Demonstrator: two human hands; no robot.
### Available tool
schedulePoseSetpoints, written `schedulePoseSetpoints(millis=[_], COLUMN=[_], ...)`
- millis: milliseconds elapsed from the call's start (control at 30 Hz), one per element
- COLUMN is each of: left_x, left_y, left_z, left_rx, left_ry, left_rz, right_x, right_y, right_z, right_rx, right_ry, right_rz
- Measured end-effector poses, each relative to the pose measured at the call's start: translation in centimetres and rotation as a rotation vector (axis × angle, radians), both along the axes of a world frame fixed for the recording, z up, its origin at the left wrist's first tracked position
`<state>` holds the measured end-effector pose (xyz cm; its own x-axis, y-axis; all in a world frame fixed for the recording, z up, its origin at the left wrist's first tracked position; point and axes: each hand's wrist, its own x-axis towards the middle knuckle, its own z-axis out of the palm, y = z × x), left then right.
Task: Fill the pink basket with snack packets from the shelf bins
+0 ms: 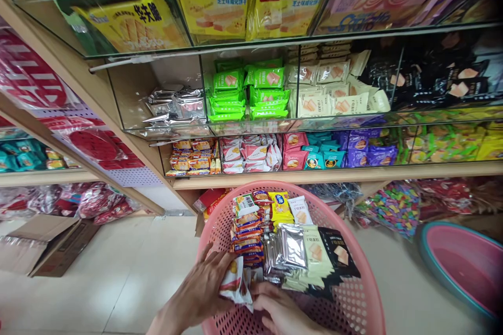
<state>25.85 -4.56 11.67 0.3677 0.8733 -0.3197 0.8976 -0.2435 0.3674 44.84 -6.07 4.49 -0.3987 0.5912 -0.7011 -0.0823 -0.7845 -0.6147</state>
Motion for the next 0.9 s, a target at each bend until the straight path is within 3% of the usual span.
schedulePoseSetpoints(millis=[233,533,733,900], left_x=[-0.3,-0.5,-0.2,0.0], left_y=[-0.3,-0.6,-0.6,-0.5], left_z=[-0.6,-0.9,-0.7,-0.5], left_rx=[0.053,0.106,0.082,0.067], left_ry=[-0.033,-0.063,-0.034,-0.018], left_rz=[-0.002,0.004,0.018,0.019], right_x=[-0.5,-0.4,-0.1,-0.9], right_y=[1.6,1.8,1.1,1.5], right_z=[2.4,1.4,0.6,0.8], right_rx=[0.004,-0.088,-0.002,-0.015], right_ry=[0.065,0.044,-0.119,-0.272], right_rz=[-0.057,-0.211,-0.068,0.04])
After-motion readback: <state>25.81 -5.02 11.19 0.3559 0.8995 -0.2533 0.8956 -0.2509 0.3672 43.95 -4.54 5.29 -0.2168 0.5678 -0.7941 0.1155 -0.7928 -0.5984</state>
